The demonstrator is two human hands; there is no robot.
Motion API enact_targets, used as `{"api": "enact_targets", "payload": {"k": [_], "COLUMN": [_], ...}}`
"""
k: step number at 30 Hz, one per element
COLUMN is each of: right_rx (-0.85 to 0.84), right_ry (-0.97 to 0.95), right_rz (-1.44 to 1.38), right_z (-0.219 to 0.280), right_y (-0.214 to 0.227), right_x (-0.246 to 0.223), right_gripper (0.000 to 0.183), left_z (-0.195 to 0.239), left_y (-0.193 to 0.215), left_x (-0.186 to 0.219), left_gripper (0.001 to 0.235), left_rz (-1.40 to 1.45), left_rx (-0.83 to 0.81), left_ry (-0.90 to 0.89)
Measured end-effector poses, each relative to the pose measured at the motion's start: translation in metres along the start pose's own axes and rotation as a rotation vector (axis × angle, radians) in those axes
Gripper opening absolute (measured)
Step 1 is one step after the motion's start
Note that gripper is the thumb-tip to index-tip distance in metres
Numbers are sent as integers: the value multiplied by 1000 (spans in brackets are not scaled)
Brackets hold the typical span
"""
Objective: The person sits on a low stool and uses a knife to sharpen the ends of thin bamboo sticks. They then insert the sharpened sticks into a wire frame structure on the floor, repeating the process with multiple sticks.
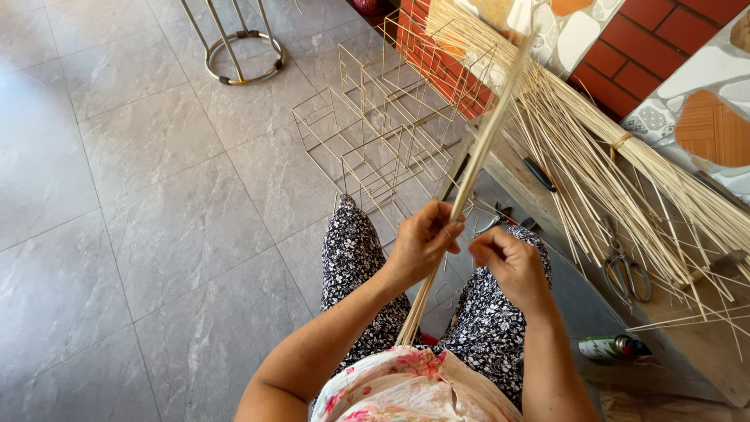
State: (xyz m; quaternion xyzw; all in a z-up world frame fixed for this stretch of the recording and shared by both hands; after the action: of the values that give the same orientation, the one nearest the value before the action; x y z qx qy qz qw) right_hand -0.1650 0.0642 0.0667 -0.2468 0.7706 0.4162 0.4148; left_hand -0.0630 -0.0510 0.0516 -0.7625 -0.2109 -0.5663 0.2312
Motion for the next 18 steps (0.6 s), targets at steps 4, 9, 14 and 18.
{"api": "enact_targets", "payload": {"k": [4,9,14,18], "right_rx": [-122,289,57,-133], "right_ry": [-114,-227,-105,-223], "right_rz": [-472,-400,-102,-465], "right_z": [5,-10,-7,1], "right_y": [-7,14,-23,-35], "right_x": [18,41,32,47], "right_gripper": [23,15,17,30], "left_z": [1,10,3,-3], "left_y": [-5,-13,3,10], "left_x": [0,9,9,-8], "left_gripper": [19,17,14,15], "left_rz": [38,6,-124,-33], "left_rx": [4,37,135,117], "left_ry": [31,-50,-121,-59]}}
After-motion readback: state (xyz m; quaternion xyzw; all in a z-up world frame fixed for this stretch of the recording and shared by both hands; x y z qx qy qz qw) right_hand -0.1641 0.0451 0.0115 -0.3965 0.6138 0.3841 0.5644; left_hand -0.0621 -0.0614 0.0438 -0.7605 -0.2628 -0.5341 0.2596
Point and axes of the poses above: each hand's wrist, its own z-axis away from the middle knuckle, its own y-axis out of the back of the hand, x = y × z, the point moved 10 cm from there along -z, towards the middle knuckle, and after that the axes turned 1 degree about x, right-handed, at the moved point
